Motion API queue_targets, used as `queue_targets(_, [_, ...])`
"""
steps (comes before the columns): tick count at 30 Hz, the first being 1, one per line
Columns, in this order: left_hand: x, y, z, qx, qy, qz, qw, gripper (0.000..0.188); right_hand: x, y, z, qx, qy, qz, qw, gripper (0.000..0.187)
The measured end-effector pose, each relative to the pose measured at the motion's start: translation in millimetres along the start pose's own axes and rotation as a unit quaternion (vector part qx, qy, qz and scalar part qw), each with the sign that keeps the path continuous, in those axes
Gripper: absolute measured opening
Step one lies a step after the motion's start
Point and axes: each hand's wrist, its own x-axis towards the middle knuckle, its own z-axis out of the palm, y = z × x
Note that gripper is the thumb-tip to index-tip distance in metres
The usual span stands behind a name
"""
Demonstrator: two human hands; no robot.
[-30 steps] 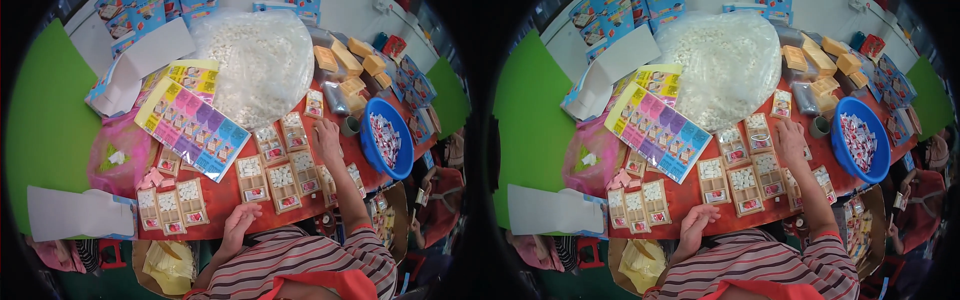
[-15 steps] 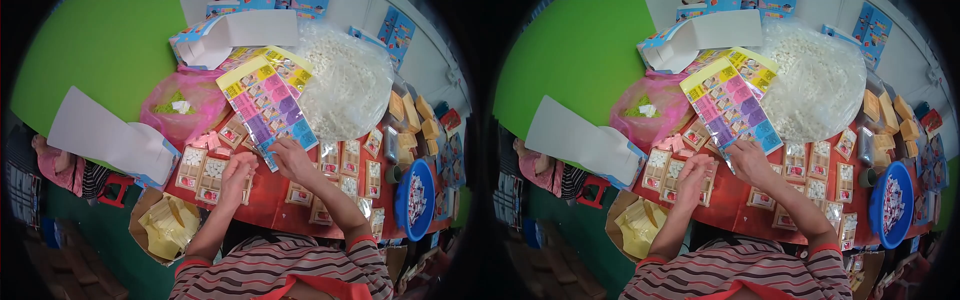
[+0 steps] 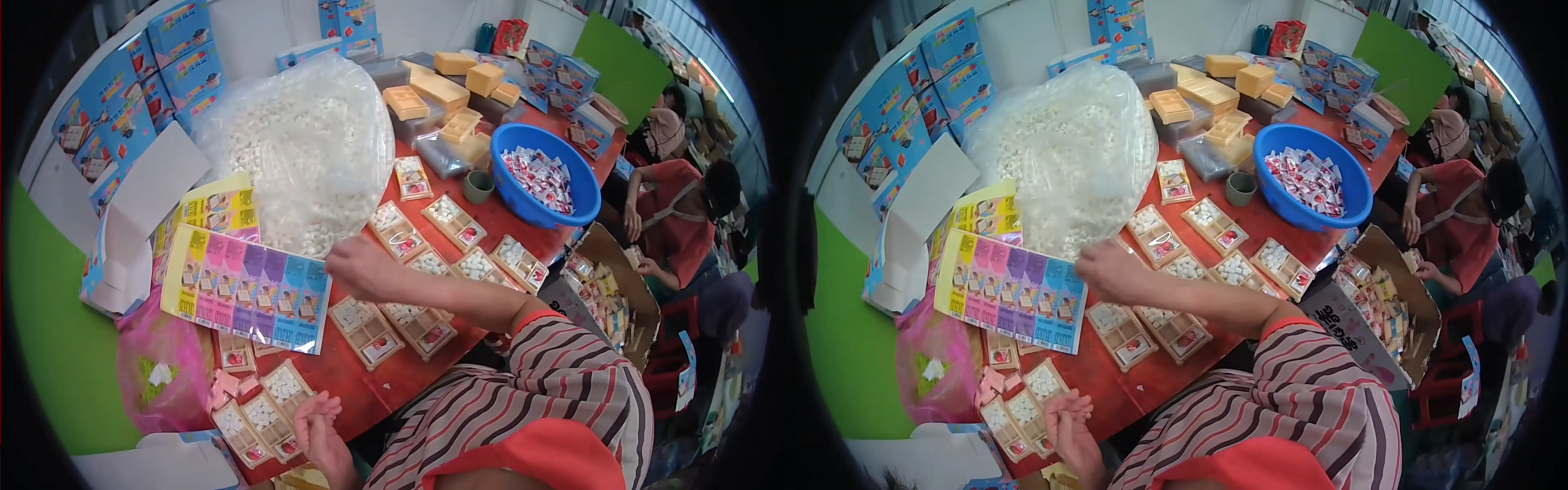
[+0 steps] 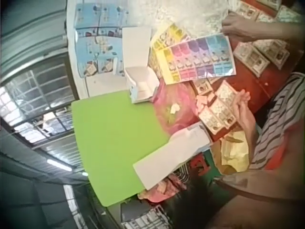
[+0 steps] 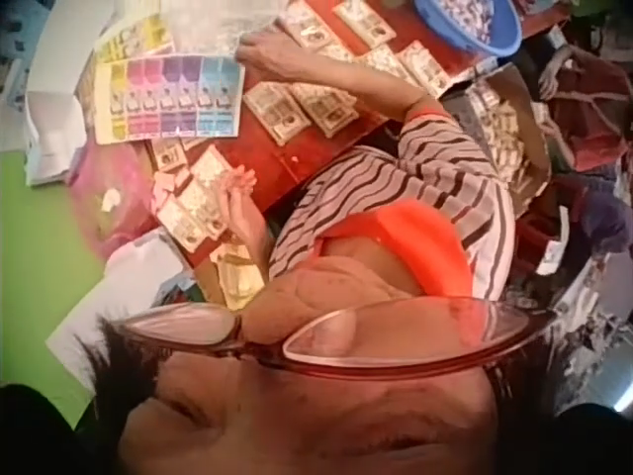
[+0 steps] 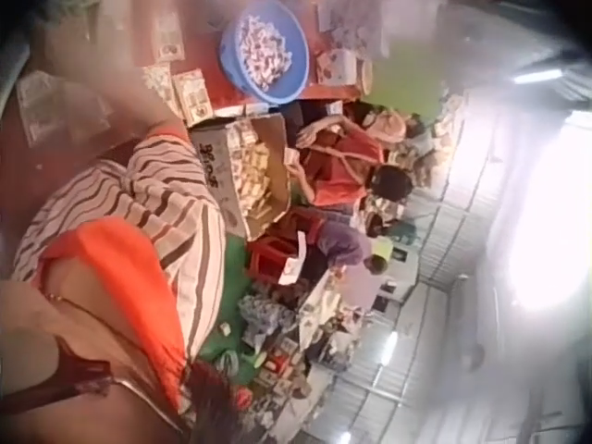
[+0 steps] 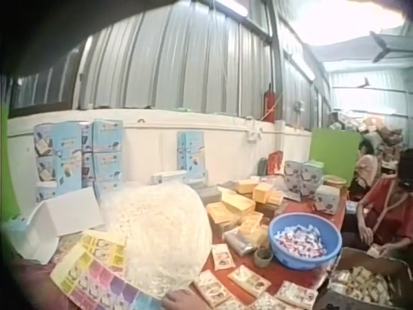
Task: Applying labels or stickers to small packaged items at a workbench.
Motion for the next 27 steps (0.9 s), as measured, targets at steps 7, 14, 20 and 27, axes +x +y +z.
queue_targets(7, [-11, -25, 32, 0.013, -0.154, -0.047, 0.987, 0.029, -38, 177, -105, -0.331, -0.045, 0.311, 0.890, 0.017])
queue_targets(14, [-11, -30, 61, 0.026, -0.164, -0.064, 0.984, 0.031, -50, 273, -116, -0.240, -0.137, 0.498, 0.822, 0.030])
queue_targets(20, [-16, -40, 67, 0.023, -0.141, -0.101, 0.985, 0.031, -49, 285, -107, -0.180, -0.154, 0.525, 0.817, 0.034])
queue_targets(27, [-14, -38, 73, 0.032, -0.135, -0.111, 0.984, 0.032, -55, 297, -104, -0.189, -0.138, 0.520, 0.821, 0.026])
